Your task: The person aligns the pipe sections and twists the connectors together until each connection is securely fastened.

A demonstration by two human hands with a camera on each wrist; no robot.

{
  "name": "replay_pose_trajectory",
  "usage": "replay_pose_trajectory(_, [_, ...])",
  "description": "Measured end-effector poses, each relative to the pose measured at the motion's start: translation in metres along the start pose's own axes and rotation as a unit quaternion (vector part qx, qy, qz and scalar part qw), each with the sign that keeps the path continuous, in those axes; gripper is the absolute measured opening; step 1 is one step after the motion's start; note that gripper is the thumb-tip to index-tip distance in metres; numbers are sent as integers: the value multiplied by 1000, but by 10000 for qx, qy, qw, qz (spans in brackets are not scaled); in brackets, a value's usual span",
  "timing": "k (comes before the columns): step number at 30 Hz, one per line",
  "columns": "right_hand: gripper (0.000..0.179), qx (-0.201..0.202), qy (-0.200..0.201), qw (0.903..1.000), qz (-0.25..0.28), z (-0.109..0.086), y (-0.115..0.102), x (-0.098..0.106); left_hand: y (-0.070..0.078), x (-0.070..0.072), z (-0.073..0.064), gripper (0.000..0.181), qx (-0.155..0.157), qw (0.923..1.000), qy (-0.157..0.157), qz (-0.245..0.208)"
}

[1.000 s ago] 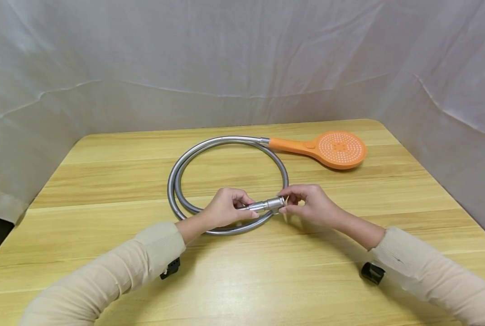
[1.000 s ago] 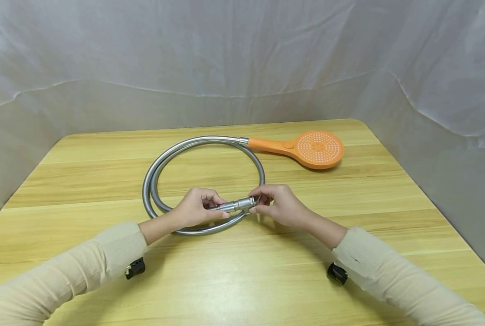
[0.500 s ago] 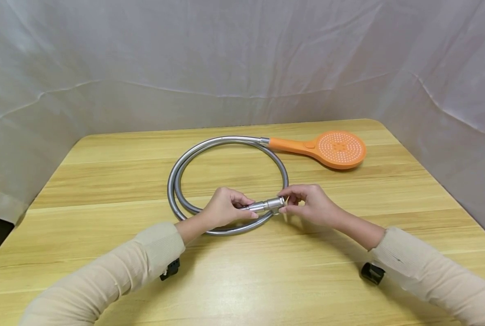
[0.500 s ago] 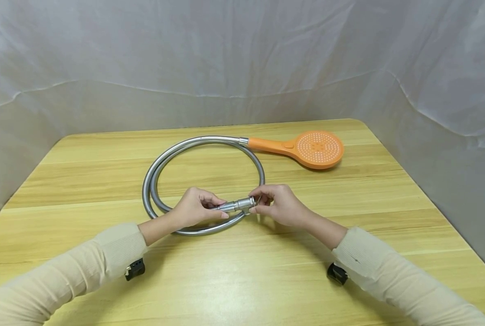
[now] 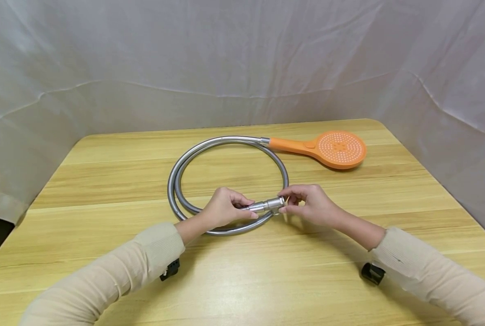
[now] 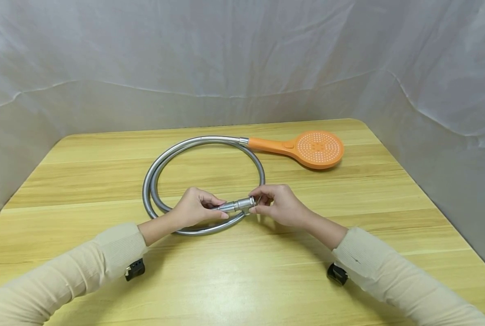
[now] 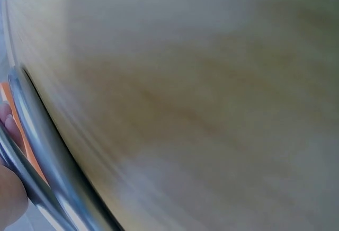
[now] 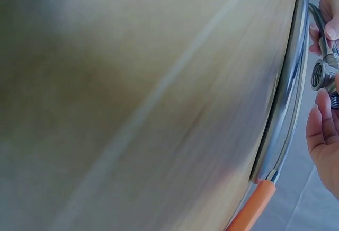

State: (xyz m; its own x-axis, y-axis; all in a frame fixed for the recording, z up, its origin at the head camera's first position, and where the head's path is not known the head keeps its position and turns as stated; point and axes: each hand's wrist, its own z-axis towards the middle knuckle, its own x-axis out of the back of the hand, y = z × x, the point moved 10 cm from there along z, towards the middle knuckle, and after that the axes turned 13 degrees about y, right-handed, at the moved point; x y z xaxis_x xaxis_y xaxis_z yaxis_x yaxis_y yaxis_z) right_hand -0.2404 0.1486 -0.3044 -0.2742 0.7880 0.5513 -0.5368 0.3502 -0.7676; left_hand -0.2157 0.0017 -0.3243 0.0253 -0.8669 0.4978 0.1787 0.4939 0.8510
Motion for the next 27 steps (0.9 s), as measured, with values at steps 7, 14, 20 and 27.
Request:
replay_pose_trajectory(7, [26,61,60,9999,104,0,-2,0,2,1,0,23,-74,10000,30,4])
replay_pose_trajectory(14, [24,-49,71,9999,96,1,0,0,2,1,1,22,-47,10000,42,-16])
replay_pose_trajectory(20, [23,-155,15,9998,123,1,0,-1,2,1,2,21,-61,10000,41,15])
replay_pose_trajectory(27, [23,-213,-110,9995,219,1,0,-3,3,1,2,21,-146,9999,40,54])
